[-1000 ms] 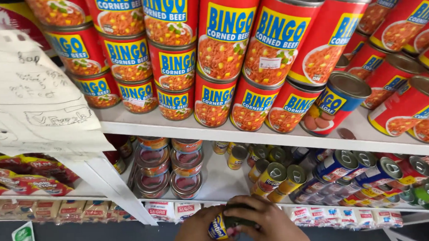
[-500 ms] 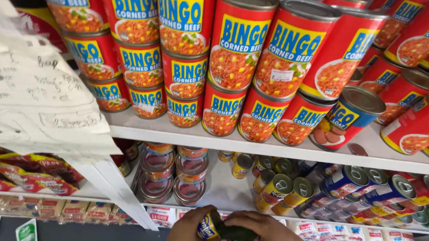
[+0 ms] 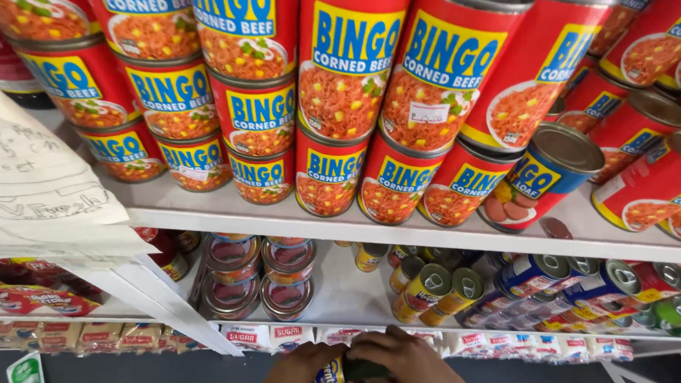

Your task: Wiping down various canned food items on store shelves using a cloth to remove dust.

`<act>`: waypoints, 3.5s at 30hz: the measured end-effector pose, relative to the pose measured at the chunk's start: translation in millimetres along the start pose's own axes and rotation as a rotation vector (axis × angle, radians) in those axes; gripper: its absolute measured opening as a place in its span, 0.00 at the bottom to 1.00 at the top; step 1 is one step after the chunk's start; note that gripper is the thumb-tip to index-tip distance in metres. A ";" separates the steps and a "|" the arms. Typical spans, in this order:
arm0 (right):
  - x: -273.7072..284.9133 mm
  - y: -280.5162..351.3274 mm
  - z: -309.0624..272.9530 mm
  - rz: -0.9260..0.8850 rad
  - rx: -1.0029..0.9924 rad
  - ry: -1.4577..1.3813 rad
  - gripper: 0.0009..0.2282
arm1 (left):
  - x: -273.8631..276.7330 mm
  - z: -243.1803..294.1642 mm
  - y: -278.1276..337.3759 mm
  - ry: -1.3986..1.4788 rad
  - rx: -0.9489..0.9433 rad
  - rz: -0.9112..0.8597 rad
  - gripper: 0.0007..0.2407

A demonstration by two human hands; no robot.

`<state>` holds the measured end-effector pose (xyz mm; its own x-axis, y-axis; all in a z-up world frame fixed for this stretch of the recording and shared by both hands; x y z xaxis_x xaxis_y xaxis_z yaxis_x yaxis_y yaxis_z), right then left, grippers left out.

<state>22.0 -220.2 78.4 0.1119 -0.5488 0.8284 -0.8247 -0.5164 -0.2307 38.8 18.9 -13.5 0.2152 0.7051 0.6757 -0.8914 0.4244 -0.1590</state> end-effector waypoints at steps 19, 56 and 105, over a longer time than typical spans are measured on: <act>11.3 16.6 -46.5 0.142 -0.157 -0.242 0.23 | 25.0 34.3 27.6 0.038 -0.007 0.195 0.29; 42.1 16.8 -71.3 0.365 0.063 0.023 0.18 | 43.2 69.5 7.5 0.113 -0.239 0.359 0.30; -20.9 13.0 -55.6 0.718 0.280 -0.223 0.12 | -13.1 -0.9 13.8 1.277 0.345 0.584 0.19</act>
<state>-21.9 -178.9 86.4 -0.2607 -0.9127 0.3147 -0.5708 -0.1171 -0.8127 24.0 16.1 -25.2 -0.1679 0.8213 -0.5452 -0.9853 -0.1215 0.1203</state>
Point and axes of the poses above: each hand's wrist, its own y-axis away from the middle knuckle, its own x-axis out of the back of the hand, z = x × y, the point moved 1 cm from there along -y, towards the middle knuckle, and after that the axes turned 15 degrees about z, right-handed, at the moved point
